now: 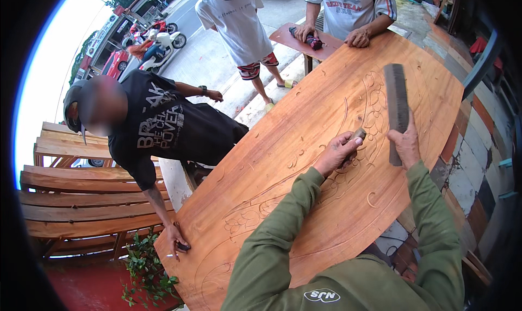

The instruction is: The person carves a decorative pattern into a wooden board using a chisel and a wooden mallet.

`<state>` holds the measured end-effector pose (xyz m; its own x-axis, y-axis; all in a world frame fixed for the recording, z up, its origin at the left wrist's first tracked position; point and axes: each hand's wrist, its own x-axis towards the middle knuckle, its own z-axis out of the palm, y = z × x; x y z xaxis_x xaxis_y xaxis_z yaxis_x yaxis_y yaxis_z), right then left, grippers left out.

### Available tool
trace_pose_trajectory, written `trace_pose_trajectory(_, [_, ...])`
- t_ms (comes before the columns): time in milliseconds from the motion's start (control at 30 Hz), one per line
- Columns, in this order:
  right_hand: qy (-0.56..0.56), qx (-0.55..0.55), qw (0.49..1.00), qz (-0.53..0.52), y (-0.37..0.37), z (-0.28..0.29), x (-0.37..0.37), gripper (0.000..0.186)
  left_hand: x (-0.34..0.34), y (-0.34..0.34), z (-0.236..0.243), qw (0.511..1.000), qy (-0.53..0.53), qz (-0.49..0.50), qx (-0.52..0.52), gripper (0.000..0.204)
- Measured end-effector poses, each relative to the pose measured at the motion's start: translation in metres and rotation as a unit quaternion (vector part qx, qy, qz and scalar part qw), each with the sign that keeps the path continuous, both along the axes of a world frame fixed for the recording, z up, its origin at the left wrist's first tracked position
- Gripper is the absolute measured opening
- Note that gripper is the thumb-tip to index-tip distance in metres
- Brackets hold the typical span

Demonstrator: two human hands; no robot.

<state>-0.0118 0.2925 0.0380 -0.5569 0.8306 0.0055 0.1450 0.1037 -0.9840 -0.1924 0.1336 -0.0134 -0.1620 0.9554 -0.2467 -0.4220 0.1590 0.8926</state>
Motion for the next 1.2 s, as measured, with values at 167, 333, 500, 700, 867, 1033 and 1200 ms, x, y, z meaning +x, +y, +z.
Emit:
trace_pose_trajectory(167, [-0.155,0.252,0.931,0.212,0.027,-0.013,0.022,0.091,-0.009,0.006,0.008,0.998,0.035,0.054,-0.006,0.031])
trace_pose_trajectory(333, [-0.094,0.028,0.993,0.068,0.024,-0.008,-0.016,0.081,-0.017,-0.001,-0.01,0.996,0.035,0.075,0.041,0.033])
trace_pose_trajectory(500, [-0.144,0.211,0.927,0.275,0.033,-0.03,-0.013,0.084,-0.022,-0.008,-0.007,0.991,0.037,0.121,0.039,0.035])
trace_pose_trajectory(700, [0.038,0.072,0.993,0.087,0.009,0.016,-0.059,0.086,-0.025,-0.015,-0.002,0.989,0.021,0.14,0.031,0.033])
trace_pose_trajectory(867, [-0.269,0.164,0.906,0.284,0.02,0.034,-0.062,0.082,-0.032,-0.026,0.006,0.982,0.004,0.19,-0.017,0.036])
trace_pose_trajectory(1033, [0.061,0.143,0.973,0.169,0.02,0.024,-0.102,0.08,-0.037,-0.03,0.01,0.972,0.016,0.236,0.005,0.034])
trace_pose_trajectory(1200, [-0.268,0.299,0.843,0.358,0.009,0.045,-0.131,0.083,-0.041,-0.042,0.007,0.955,-0.006,0.296,0.009,0.03])
